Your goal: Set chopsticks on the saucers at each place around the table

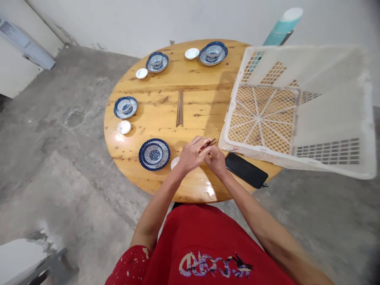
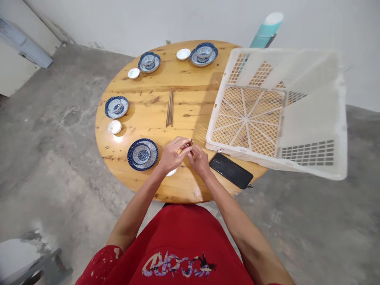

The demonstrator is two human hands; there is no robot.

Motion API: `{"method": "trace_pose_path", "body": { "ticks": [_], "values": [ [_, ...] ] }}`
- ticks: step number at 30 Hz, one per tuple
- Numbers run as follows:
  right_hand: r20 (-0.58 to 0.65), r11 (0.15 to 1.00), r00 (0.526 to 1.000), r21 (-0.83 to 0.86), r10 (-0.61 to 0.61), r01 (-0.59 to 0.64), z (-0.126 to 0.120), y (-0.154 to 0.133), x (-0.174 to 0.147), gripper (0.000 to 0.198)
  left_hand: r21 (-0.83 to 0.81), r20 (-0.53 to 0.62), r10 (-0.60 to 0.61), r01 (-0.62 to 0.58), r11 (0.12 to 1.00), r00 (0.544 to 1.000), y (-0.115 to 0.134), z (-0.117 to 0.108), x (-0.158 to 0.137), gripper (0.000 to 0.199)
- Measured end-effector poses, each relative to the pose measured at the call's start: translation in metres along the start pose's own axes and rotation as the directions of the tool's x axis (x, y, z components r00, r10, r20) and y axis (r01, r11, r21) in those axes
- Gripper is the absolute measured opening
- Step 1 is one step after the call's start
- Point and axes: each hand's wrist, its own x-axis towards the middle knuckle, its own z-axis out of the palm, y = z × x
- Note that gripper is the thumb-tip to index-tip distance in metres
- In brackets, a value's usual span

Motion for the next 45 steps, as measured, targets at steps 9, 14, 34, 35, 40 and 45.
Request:
{"method": "trace_pose_path", "body": {
  "ticks": [9, 14, 34, 35, 40, 45],
  "values": [
    [0.205, 0.996, 0.978, 0.072, 0.03, -0.045, -0.024, -0.02, 0.005, 0.021, -0.163, -0.071, -0.047, 0.035, 0.986, 0.996, 0.004, -0.015, 0.004, 0.015],
    [0.294, 0.98, 0.952, 0.148, 0.084, -0.132, -0.043, -0.048, 0.001, 0.029, -0.249, -0.004, -0.175, 0.169, 0.954, 0.984, 0.009, -0.035, 0.011, 0.015],
    [0.723, 0.196, 0.466, 0.43, 0.511, -0.882, 0.013, -0.088, -0.064, 0.056, -0.592, 0.263, -0.84, 0.767, 0.247, 0.474, 0.036, 0.02, -0.203, 0.045],
    [0.732, 0.205, 0.467, 0.424, 0.496, -0.882, 0.015, -0.087, -0.063, 0.055, -0.615, 0.23, -0.853, 0.75, 0.246, 0.468, 0.036, 0.022, -0.204, 0.047],
    [0.714, 0.239, 0.511, 0.454, 0.479, -0.859, 0.023, -0.069, -0.035, 0.05, -0.664, 0.18, -0.886, 0.717, 0.211, 0.428, 0.032, 0.021, -0.204, 0.041],
    [0.616, 0.285, 0.553, 0.484, 0.561, -0.827, 0.037, -0.04, 0.013, 0.03, -0.66, 0.185, -0.896, 0.726, 0.192, 0.404, 0.024, 0.017, -0.208, 0.036]
  ]
}}
